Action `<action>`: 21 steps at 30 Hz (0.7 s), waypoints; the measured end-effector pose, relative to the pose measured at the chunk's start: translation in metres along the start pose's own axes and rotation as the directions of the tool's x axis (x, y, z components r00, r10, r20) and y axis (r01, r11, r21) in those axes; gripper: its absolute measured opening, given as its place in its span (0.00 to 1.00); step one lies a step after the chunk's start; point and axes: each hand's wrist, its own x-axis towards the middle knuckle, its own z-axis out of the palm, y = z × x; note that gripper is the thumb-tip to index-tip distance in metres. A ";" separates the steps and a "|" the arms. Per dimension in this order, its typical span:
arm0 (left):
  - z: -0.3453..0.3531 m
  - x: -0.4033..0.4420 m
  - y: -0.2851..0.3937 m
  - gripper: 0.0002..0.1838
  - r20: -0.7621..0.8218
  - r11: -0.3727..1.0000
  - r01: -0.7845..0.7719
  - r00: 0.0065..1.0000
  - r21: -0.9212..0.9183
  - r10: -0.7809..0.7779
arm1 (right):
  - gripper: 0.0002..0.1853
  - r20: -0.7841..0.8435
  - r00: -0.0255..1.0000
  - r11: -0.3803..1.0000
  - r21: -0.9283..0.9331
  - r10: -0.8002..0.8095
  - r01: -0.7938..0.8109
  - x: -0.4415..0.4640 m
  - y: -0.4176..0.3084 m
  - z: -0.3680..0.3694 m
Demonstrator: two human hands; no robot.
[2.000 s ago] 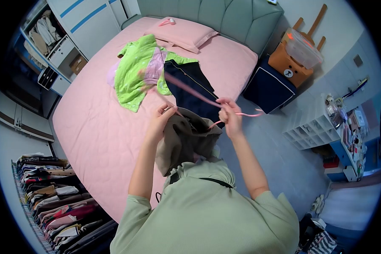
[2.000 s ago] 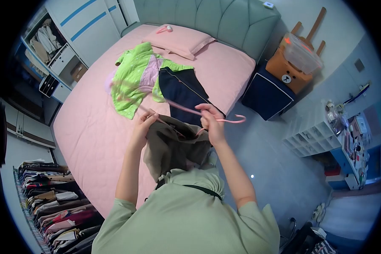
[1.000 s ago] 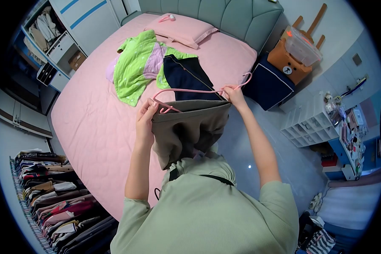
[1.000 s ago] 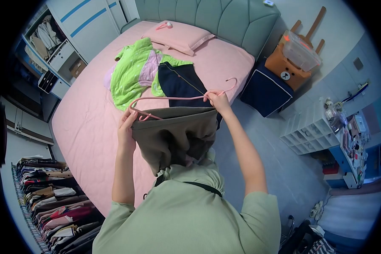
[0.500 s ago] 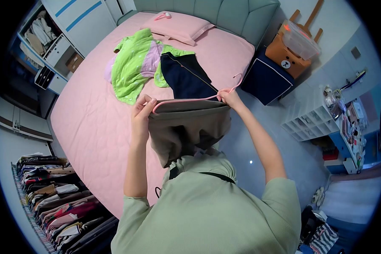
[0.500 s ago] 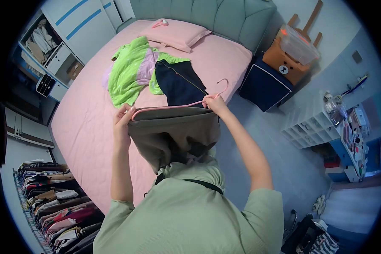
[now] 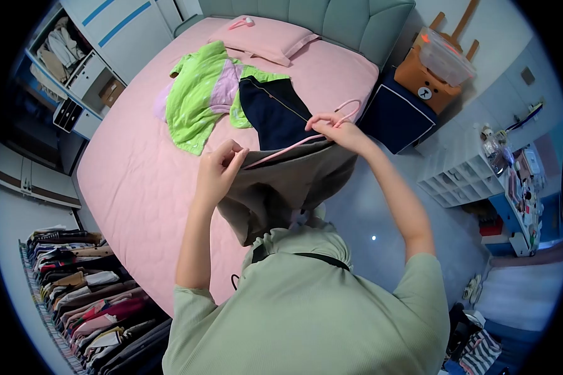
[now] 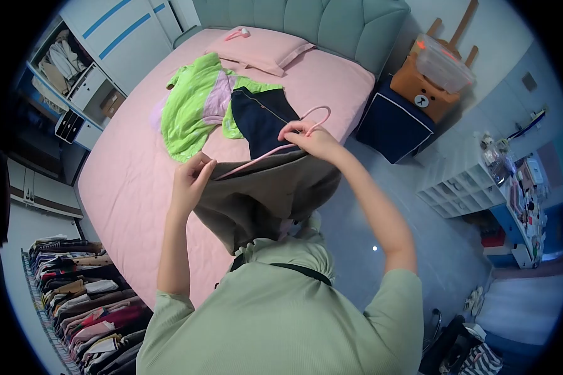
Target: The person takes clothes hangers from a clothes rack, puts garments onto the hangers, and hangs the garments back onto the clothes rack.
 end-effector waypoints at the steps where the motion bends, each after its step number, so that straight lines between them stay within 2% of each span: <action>1: -0.002 -0.001 0.000 0.07 0.017 0.998 0.016 1.000 0.058 -0.017 | 0.08 0.011 1.000 0.998 0.057 0.015 -0.015 -0.002 -0.013 0.000; 3: -0.010 -0.004 0.001 0.06 0.044 0.984 0.046 0.998 0.174 -0.054 | 0.09 0.040 0.999 0.999 0.044 0.002 -0.004 -0.004 -0.027 -0.005; 6: -0.022 -0.013 -0.009 0.12 0.090 0.991 -0.043 0.995 0.128 0.032 | 0.09 0.120 0.992 0.981 0.194 -0.037 0.013 -0.012 -0.054 -0.014; 9: -0.034 -0.022 -0.031 0.10 0.148 0.987 -0.147 0.979 0.058 0.138 | 0.10 0.115 0.992 0.981 0.189 -0.057 0.035 -0.010 -0.064 -0.018; 12: -0.035 -0.031 -0.026 0.06 0.057 0.999 0.034 0.998 0.017 -0.035 | 0.08 0.148 0.978 0.980 0.158 -0.147 0.124 -0.003 -0.064 -0.017; 15: -0.031 -0.033 -0.008 0.06 -0.056 0.984 0.020 0.998 0.176 -0.010 | 0.10 0.228 0.951 0.975 0.124 -0.208 0.183 0.003 -0.071 -0.012; 18: -0.027 -0.027 0.004 0.06 -0.061 0.930 -0.090 0.991 0.357 0.120 | 0.11 0.337 0.913 0.973 0.090 -0.232 0.214 0.011 -0.085 -0.003; 21: -0.008 -0.023 0.012 0.07 -0.128 0.973 -0.021 0.990 0.230 0.051 | 0.11 0.450 0.874 0.982 0.105 -0.186 0.155 0.021 -0.099 0.005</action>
